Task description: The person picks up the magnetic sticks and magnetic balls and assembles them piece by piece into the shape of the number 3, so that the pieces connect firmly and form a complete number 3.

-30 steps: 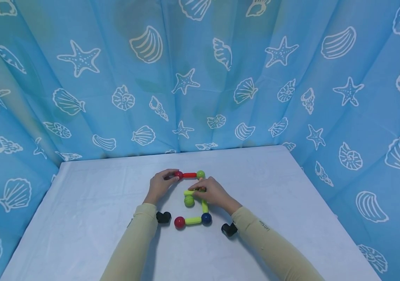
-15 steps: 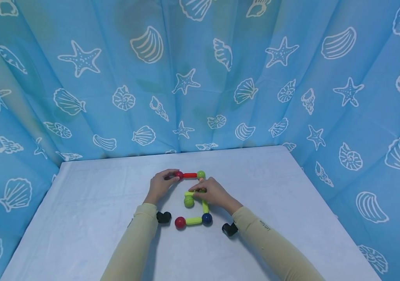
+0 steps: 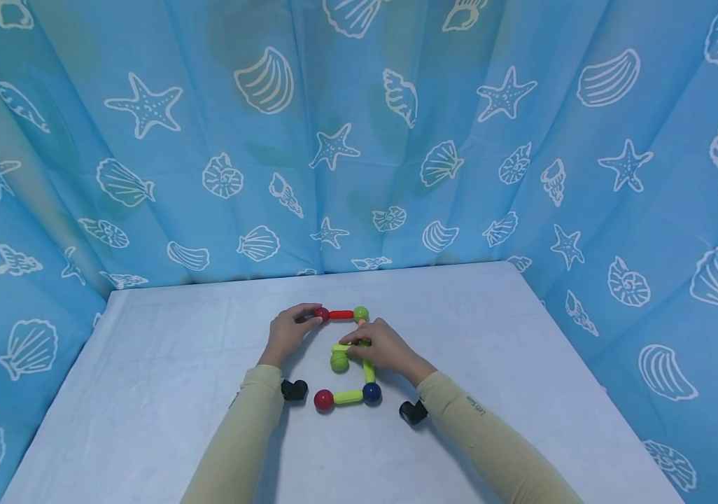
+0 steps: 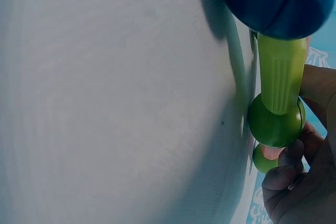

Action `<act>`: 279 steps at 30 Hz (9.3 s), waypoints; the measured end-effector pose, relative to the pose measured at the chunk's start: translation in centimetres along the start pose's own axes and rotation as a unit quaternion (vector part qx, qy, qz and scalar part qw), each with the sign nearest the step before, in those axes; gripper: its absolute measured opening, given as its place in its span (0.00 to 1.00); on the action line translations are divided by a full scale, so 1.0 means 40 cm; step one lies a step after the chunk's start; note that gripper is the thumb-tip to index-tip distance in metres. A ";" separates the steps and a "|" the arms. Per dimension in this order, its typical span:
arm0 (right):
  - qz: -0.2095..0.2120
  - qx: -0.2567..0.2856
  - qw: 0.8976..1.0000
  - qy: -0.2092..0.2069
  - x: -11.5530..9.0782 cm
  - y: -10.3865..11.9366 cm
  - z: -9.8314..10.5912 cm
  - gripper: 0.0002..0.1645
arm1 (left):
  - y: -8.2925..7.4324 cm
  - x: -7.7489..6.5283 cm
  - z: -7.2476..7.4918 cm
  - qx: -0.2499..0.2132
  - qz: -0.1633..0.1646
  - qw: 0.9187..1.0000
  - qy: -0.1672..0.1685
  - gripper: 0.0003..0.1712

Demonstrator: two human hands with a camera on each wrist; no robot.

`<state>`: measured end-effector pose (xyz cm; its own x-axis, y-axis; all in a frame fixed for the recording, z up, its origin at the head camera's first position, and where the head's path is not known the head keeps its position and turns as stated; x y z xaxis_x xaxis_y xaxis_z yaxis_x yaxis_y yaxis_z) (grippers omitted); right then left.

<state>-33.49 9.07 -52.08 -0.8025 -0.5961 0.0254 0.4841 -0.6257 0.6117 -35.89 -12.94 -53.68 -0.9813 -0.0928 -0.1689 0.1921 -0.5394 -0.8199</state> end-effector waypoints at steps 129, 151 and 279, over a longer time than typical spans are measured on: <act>-0.051 0.079 0.994 -0.047 -0.073 -0.052 0.022 0.15 | 0.047 -0.202 -0.026 -0.009 -0.054 0.998 0.041 0.24; -0.039 0.083 0.995 -0.048 -0.071 -0.060 0.020 0.13 | 0.011 -0.194 -0.055 0.035 -0.047 0.997 0.054 0.20; -0.043 0.094 0.993 -0.059 -0.065 -0.039 -0.007 0.17 | 0.064 -0.203 0.009 -0.011 -0.027 1.000 -0.004 0.17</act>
<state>-32.06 11.47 -53.31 -0.8787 -0.4745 0.0516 0.3471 -0.5610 0.7515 -27.44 -13.87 -54.21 -0.9902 -0.0706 -0.1208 0.1398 -0.5251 -0.8395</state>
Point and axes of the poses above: each hand's wrist, its own x-axis towards the middle knuckle, its own z-axis out of the back of the hand, y = z × x, the point moved 2 cm from there along x, towards the middle knuckle, and after that the axes turned 10 degrees about z, right-handed, at the moved point
